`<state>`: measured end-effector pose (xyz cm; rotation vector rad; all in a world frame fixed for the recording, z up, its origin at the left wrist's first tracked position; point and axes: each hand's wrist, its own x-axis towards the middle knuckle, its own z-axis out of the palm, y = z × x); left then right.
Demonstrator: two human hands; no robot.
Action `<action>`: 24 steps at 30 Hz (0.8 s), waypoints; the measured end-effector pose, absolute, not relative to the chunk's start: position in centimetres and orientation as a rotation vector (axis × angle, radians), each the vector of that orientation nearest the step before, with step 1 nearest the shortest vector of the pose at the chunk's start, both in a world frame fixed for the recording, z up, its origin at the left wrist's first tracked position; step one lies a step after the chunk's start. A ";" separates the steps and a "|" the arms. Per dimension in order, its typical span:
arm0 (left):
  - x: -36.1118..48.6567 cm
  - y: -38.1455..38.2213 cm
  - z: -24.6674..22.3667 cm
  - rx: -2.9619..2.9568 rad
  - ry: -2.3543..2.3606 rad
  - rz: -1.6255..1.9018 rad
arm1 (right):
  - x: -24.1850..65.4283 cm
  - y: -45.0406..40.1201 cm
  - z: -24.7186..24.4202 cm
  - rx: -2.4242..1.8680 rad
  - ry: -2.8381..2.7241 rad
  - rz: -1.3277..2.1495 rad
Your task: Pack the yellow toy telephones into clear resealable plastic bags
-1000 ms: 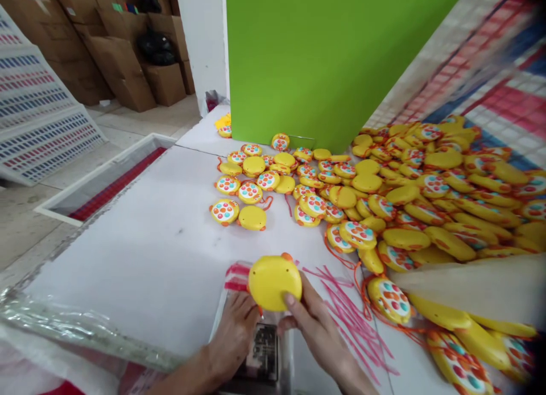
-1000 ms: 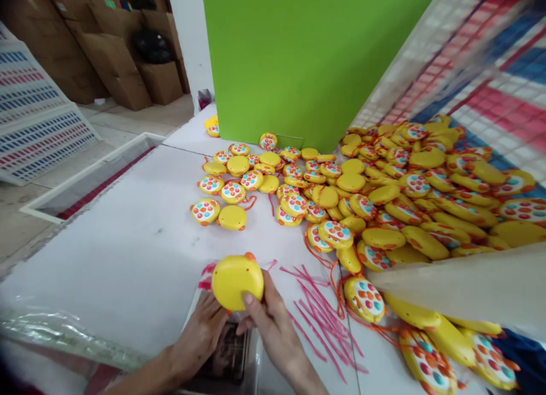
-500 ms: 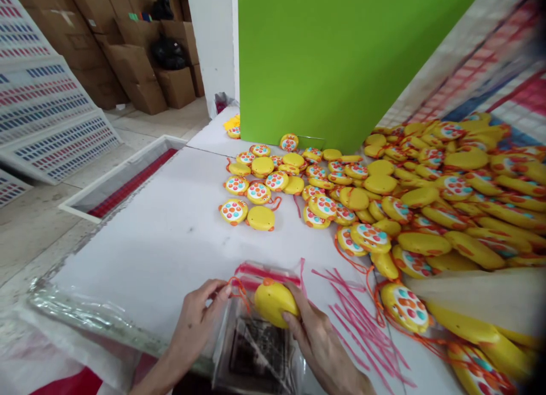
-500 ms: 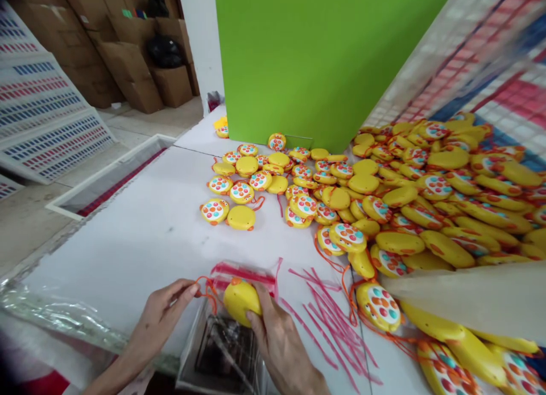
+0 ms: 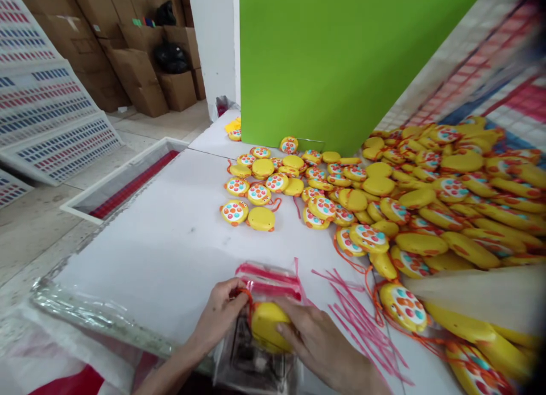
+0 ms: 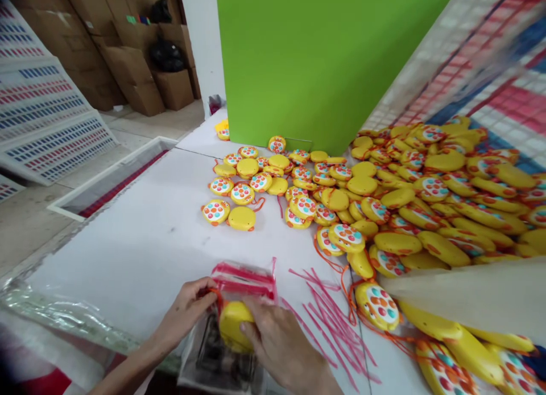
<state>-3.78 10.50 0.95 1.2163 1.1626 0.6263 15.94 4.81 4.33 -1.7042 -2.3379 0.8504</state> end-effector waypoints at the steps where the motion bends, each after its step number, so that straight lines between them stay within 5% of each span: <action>1: -3.7 10.4 1.1 1.228 1.162 0.632 | 15.8 5.1 4.6 -1.669 -2.406 0.880; 12: -4.4 9.7 1.0 1.250 1.205 0.720 | 15.6 5.2 2.2 -1.823 -2.272 0.202; 24: -4.0 9.1 0.8 1.242 1.152 0.745 | 11.6 7.3 3.1 -1.688 -2.327 0.551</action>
